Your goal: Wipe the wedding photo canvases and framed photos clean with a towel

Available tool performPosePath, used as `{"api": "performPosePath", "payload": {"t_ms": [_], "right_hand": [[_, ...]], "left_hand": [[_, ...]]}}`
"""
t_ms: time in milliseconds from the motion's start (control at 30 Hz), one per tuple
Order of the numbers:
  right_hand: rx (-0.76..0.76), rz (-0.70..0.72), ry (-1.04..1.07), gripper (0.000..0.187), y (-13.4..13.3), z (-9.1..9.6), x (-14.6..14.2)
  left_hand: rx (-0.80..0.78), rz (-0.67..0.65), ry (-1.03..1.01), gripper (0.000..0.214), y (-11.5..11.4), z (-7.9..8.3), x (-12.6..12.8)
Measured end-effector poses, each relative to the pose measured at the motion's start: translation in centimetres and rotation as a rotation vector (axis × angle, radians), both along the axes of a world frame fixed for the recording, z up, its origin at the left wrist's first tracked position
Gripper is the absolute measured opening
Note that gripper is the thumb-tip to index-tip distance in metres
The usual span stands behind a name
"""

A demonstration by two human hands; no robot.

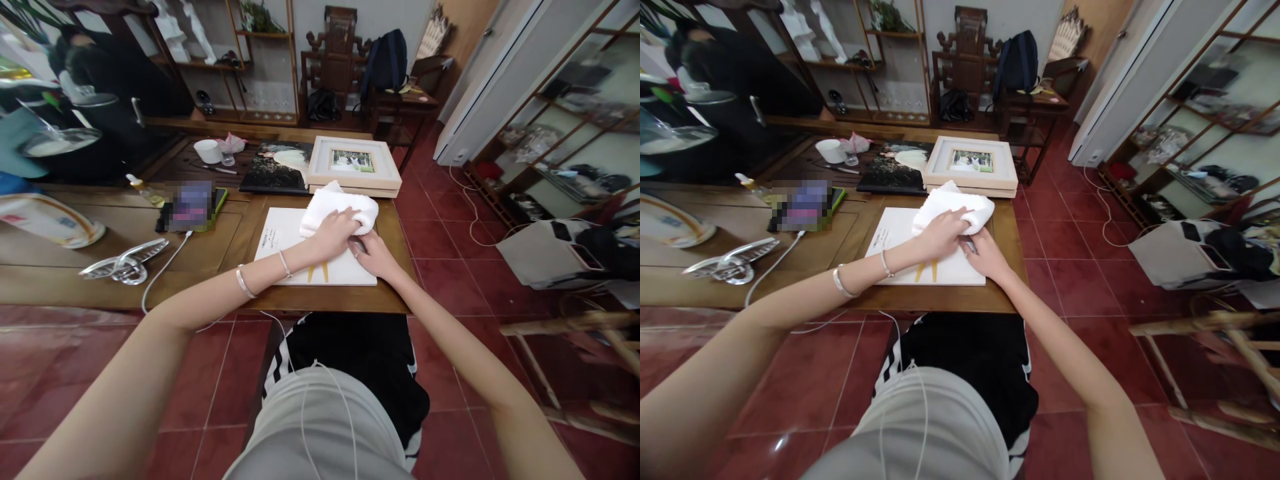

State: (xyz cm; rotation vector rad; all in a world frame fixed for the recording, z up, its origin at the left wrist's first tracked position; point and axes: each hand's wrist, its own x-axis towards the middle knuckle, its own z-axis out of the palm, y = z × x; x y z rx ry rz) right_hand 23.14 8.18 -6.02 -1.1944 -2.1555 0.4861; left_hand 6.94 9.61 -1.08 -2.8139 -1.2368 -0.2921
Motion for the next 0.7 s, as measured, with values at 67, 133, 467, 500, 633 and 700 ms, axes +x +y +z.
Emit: {"api": "performPosePath", "payload": {"t_ms": [67, 133, 467, 500, 633, 700], "right_hand": [[0.016, 0.014, -0.009, 0.04, 0.0, 0.2, -0.1], [0.035, 0.038, -0.015, 0.04, 0.0, 0.3, -0.1], [-0.017, 0.015, -0.044, 0.05, 0.1, -0.3, 0.2], [-0.018, 0.022, -0.046, 0.05, 0.0, -0.3, 0.1], [-0.007, 0.036, -0.054, 0.05, -0.1, -0.2, 0.1], [-0.005, 0.026, -0.058, 0.05, 0.0, -0.1, 0.0]], "left_hand": [[0.009, 0.043, 0.093, 0.034, 0.3, 0.6, -0.2], [0.001, 0.089, 0.175, 0.03, 0.6, 1.3, -0.2], [0.011, 0.209, 0.35, 0.028, -0.9, 2.3, -3.6], [0.018, 0.202, 0.364, 0.03, -1.2, 2.2, -4.1], [0.048, 0.142, 0.362, 0.031, -1.9, 1.4, -4.6], [0.07, 0.103, 0.319, 0.034, -1.7, 0.7, -4.4]]}}
